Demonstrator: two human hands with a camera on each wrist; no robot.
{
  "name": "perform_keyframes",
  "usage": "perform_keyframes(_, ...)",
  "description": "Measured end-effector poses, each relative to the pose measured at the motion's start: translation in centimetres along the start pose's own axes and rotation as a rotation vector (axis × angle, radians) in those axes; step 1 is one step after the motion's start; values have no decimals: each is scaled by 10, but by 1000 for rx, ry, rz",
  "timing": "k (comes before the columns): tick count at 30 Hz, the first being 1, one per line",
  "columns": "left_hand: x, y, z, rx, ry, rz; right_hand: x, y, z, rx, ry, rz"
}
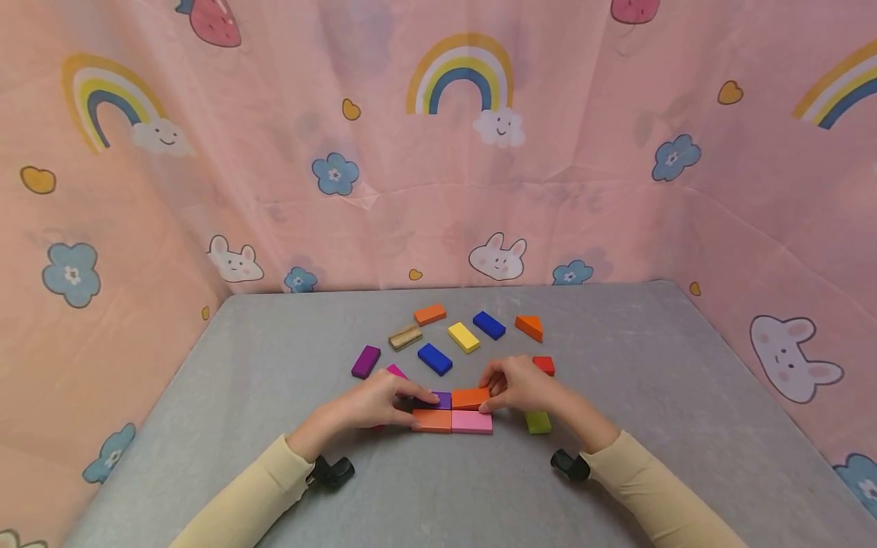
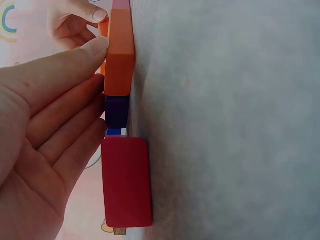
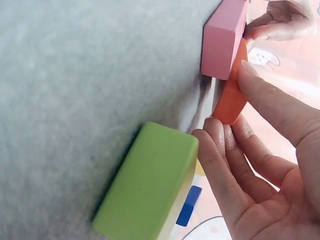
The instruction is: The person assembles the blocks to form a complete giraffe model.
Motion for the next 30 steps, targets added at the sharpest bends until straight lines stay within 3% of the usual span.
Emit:
perform_keyframes(21, -1, 0, 0, -1, -11, 10, 6, 1, -4, -4, 32, 15)
perform_keyframes(30, -1, 1, -1, -18, -3, 3, 7, 6, -5, -45, 54, 21)
Point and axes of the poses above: each hand's wrist, its own z-axis towards the middle knuckle, its own x-axis out of the palm, y = z × x, the point moved 10 cm from there along z, towards the middle knuckle
